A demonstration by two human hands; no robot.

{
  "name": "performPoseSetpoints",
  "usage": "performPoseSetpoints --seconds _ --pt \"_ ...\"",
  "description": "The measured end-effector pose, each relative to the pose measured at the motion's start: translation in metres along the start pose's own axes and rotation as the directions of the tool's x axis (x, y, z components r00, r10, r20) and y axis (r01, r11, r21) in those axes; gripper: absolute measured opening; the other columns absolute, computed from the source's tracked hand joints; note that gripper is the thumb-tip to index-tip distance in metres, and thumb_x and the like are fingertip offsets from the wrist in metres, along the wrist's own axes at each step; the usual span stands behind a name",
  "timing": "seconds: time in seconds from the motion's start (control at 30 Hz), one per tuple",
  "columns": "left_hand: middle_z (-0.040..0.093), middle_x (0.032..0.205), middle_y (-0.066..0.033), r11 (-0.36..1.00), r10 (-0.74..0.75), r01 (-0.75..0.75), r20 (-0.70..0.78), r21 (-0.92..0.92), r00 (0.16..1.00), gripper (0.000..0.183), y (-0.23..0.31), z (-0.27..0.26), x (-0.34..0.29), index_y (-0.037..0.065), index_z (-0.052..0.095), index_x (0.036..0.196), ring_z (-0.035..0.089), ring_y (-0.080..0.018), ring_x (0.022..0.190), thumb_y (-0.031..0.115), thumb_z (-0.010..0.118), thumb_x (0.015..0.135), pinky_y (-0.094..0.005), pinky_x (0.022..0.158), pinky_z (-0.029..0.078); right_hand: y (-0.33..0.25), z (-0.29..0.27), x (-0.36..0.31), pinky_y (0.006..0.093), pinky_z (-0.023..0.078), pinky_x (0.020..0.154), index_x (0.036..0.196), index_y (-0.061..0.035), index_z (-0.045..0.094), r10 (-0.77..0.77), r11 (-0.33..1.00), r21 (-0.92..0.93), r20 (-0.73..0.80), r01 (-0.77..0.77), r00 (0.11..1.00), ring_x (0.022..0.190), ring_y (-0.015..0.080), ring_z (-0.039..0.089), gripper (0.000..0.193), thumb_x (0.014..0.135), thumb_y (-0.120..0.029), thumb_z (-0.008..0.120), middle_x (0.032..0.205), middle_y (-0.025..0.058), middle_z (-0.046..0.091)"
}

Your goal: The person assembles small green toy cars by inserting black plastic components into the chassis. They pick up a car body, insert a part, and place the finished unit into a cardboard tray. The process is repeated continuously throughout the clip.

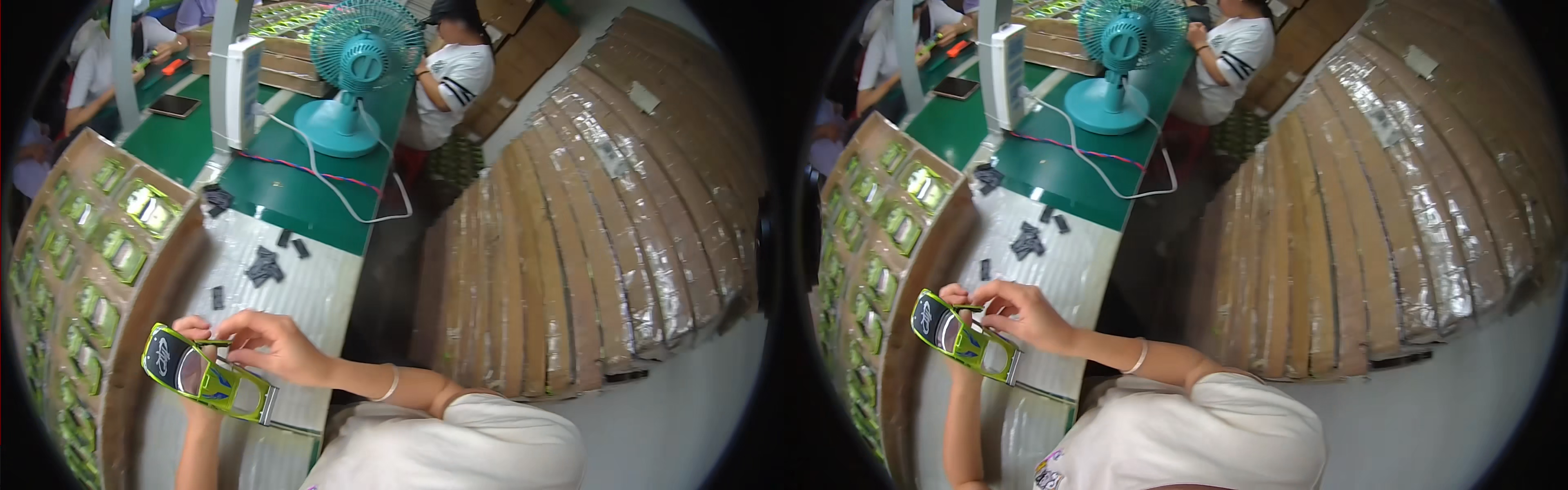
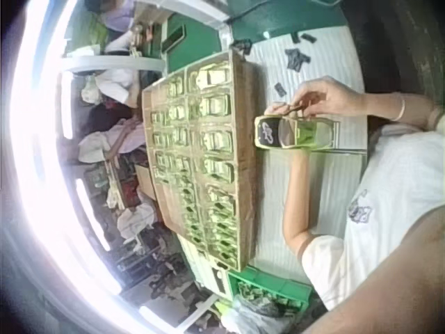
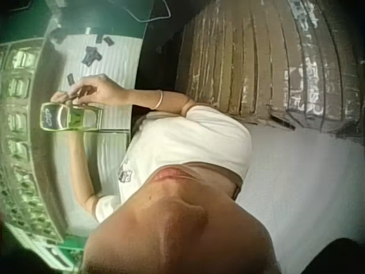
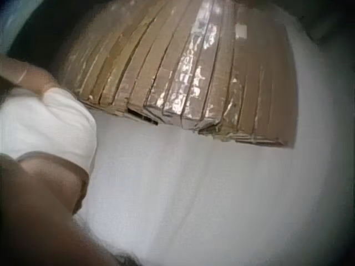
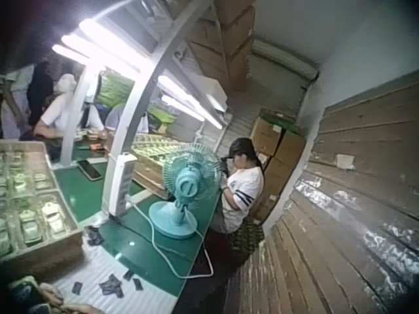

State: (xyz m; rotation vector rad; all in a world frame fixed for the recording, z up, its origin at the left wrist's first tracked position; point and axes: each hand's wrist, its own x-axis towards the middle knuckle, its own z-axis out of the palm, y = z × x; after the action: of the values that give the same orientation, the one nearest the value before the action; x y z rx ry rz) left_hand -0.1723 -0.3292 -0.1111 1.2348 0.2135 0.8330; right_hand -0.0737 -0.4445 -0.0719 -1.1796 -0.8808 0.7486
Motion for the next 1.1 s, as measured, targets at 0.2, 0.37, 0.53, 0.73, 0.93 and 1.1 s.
performPoseSetpoints --seconds 0.2,0.37,0.53,0.73,0.93,1.1 --pt "0.049 0.095 -0.0044 0.934 -0.352 0.351 -0.021 -0.062 0.936 0.016 -0.015 -0.001 -0.007 0.004 0.054 0.088 0.05 -0.0125 0.084 0.002 0.063 0.075 -0.0265 0.074 0.042 0.042 -0.013 -0.002 0.0224 0.051 0.066 0.088 0.0013 0.061 0.104 0.992 -0.056 -0.152 -0.114 0.983 0.075 0.0095 0.062 0.012 0.077 0.002 0.065 0.082 0.0052 0.065" --pt "0.052 0.096 -0.0063 0.96 -0.265 0.265 -0.013 0.094 0.964 0.016 -0.01 -0.007 0.0 0.003 0.057 0.09 0.052 -0.0139 0.088 0.006 0.064 0.076 -0.027 0.077 0.042 0.046 -0.012 0.008 0.0223 0.051 0.065 0.085 0.0019 0.06 0.155 0.986 -0.03 -0.149 -0.162 0.976 0.074 0.0085 0.061 0.009 0.078 0.0 0.065 0.08 0.0053 0.065" --pt "0.052 0.095 -0.0058 0.96 -0.274 0.274 -0.006 0.048 0.962 0.015 -0.014 -0.01 -0.001 0.003 0.057 0.09 0.052 -0.0138 0.088 0.006 0.064 0.076 -0.0268 0.077 0.042 0.047 -0.012 0.008 0.0219 0.05 0.066 0.085 0.0011 0.059 0.149 0.984 -0.078 -0.153 -0.163 0.977 0.074 0.0077 0.061 0.011 0.078 -0.002 0.066 0.082 0.0039 0.064" --pt "0.053 0.09 -0.0043 0.972 -0.159 0.164 -0.041 0.167 0.986 0.015 -0.015 -0.004 -0.001 0.003 0.056 0.088 0.053 -0.0128 0.082 0.008 0.064 0.077 -0.0256 0.073 0.042 0.041 -0.006 0.009 0.0224 0.048 0.063 0.083 -0.0007 0.061 -0.167 0.937 -0.334 -0.176 0.101 0.97 0.069 0.0079 0.059 0.012 0.074 -0.002 0.069 0.075 0.004 0.062" --pt "0.054 0.084 -0.0021 0.95 -0.217 0.213 -0.005 0.23 0.976 0.009 -0.003 0.004 -0.005 0.005 0.055 0.085 0.051 -0.0098 0.08 0.007 0.06 0.077 -0.0231 0.071 0.041 0.048 -0.014 0.0 0.0215 0.043 0.055 0.075 -0.0019 0.064 -0.069 0.93 -0.368 -0.173 0.001 0.982 0.062 0.0053 0.054 0.008 0.072 -0.004 0.071 0.069 0.003 0.062" --pt "0.054 0.082 0.0005 0.944 -0.229 0.247 -0.101 0.217 0.968 0.009 -0.013 -0.001 -0.007 0.006 0.055 0.088 0.052 -0.0069 0.075 0.009 0.06 0.08 -0.0211 0.065 0.041 0.045 -0.011 0.005 0.0206 0.041 0.052 0.075 -0.002 0.064 0.029 0.961 -0.264 -0.203 -0.083 0.979 0.058 0.0031 0.052 0.01 0.073 -0.008 0.072 0.066 0.0013 0.062"
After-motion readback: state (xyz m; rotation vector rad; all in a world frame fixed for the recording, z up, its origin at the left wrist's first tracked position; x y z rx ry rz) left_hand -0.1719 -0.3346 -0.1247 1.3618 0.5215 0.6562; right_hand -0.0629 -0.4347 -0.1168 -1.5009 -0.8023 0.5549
